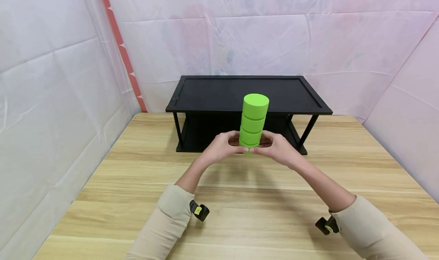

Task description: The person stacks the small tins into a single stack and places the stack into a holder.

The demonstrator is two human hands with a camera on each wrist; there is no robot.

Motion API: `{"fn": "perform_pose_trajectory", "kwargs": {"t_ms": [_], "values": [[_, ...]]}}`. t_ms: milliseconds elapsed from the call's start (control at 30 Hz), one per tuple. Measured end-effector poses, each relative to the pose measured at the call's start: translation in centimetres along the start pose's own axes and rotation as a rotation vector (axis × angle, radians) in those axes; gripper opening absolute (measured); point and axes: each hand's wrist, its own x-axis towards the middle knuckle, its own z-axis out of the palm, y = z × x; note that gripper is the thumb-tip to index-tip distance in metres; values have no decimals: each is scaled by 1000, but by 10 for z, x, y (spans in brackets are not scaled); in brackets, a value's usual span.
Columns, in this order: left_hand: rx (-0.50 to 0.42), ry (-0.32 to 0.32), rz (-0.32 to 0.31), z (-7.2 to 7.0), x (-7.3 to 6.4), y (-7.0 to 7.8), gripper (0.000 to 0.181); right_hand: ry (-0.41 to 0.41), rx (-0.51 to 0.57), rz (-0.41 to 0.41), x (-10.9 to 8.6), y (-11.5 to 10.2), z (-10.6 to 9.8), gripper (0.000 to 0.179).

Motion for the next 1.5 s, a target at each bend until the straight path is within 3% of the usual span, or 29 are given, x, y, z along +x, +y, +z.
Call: {"fn": "perform_pose_trajectory", "kwargs": {"t_ms": [333,1167,1233,1500], "values": [[1,12,30,-2,5,1,51,13,-4,3,3,-2,-4,49],[-15,47,32,-15,10,15,53,16,3,2,15,-14,-15,52],[-11,44,30,-17,7,21,53,19,2,-1,16,-15,-16,53],[5,53,29,-21,13,20,55,22,38,-2,21,-19,-18,55]]}}
